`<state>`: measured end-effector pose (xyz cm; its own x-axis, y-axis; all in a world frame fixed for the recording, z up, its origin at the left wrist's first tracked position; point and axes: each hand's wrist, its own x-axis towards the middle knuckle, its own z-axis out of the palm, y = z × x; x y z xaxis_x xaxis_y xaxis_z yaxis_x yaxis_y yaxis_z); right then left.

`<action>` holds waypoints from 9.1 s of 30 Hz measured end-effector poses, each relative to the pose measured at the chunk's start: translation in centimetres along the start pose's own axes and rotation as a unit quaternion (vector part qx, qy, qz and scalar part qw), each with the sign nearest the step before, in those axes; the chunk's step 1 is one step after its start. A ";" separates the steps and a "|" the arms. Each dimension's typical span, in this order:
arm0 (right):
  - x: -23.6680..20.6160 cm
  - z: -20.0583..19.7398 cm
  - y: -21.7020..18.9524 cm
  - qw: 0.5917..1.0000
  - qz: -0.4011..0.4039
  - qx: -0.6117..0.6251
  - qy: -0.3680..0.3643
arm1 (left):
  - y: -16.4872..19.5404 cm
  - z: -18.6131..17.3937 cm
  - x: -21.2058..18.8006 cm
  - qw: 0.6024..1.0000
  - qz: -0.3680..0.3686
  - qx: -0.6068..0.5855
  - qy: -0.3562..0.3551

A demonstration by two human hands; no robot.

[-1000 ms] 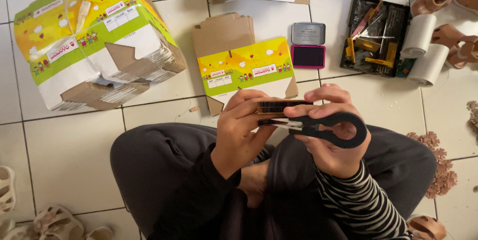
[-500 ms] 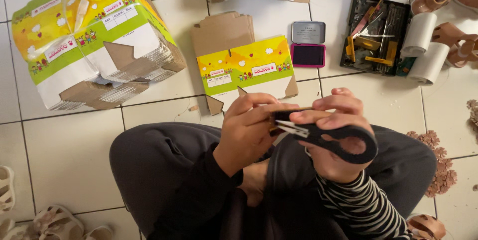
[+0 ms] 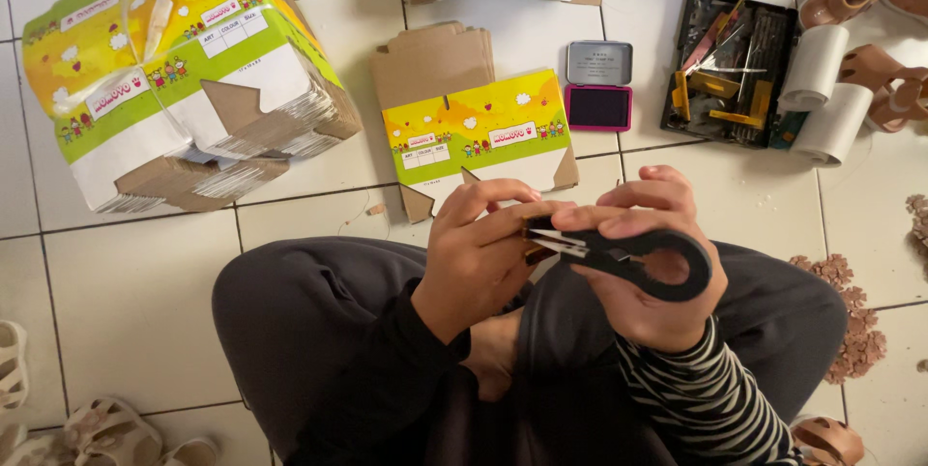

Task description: The person sits on the floor trimming a small dark item with scissors, stamps shoe boxes using a stamp and ink pad, folds and stacks the boxes, then places sandals with paper inserts into the boxes. The person packs the boxed sandals with the surrounding pile of sandals.

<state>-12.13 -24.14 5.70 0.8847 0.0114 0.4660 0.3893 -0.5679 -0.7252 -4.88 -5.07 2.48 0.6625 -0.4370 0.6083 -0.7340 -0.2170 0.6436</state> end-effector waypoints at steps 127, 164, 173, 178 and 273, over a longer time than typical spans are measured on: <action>-1.8 0.0 -0.3 0.971 0.063 0.199 0.114 | 2.2 -2.2 0.6 0.999 0.050 0.019 -0.008; -0.3 0.0 -1.3 0.996 -0.009 0.042 0.085 | 2.0 -1.5 0.8 0.999 -0.034 0.015 0.006; 0.9 0.0 -2.2 0.998 -0.029 -0.013 0.046 | 2.3 -1.7 0.9 0.998 -0.056 0.031 0.008; 1.0 -0.4 -2.2 1.000 -0.006 0.004 0.023 | 2.2 -1.4 0.8 0.997 -0.046 0.064 0.010; -1.6 12.6 6.8 0.760 0.252 0.595 0.063 | -2.3 0.2 -2.4 0.970 -0.209 -0.095 0.080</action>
<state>-7.65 -17.67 -6.36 0.9961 -0.0816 -0.0334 0.0306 0.6748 -0.7374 -4.76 -3.66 -0.53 0.9218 -0.2016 0.3311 -0.3664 -0.1745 0.9139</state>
